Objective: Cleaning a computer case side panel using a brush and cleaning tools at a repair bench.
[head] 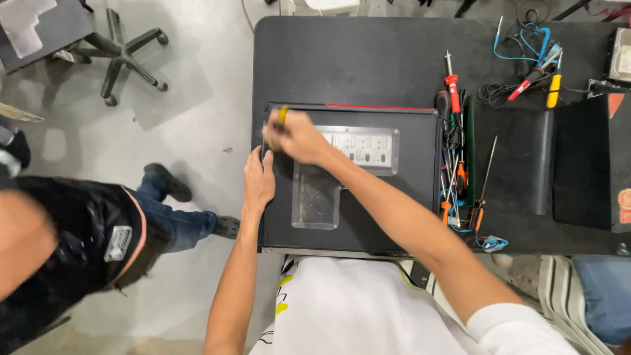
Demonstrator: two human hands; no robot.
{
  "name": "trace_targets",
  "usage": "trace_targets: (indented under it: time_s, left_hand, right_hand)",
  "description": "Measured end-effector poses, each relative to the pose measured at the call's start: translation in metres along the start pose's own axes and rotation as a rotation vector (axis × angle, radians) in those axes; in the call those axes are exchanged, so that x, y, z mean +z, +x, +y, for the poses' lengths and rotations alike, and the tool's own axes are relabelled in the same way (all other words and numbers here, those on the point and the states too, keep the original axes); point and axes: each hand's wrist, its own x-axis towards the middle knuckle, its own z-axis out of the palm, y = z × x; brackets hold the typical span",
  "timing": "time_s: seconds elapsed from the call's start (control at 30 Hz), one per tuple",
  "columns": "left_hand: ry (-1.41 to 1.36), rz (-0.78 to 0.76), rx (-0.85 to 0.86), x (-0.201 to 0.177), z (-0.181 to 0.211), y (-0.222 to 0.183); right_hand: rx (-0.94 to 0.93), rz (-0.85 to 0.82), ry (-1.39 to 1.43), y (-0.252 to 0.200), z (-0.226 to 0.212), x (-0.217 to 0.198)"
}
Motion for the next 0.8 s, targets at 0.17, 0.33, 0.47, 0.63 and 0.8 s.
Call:
trace_targets:
  time_s: [0.17,0.33,0.47,0.63,0.8]
  left_hand:
    - [-0.033,0.011,0.026,-0.001,-0.004,0.0]
    - [-0.083,0.052,0.111,0.007,-0.019,0.002]
    - [-0.085,0.076,0.195,0.012,-0.032,0.008]
    - [-0.048,0.109,0.239,0.016,-0.047,0.013]
    - [-0.06,0.106,0.246,0.019,-0.05,0.015]
  right_hand:
    - [0.002,0.029,-0.032,0.008,-0.019,0.007]
    - [-0.013,-0.003,-0.138,0.014,-0.025,-0.006]
    - [0.184,-0.221,0.087,-0.006,-0.041,-0.006]
    - [0.16,-0.244,0.141,-0.038,-0.031,-0.006]
    - [0.153,-0.169,-0.01,-0.054,-0.025,-0.014]
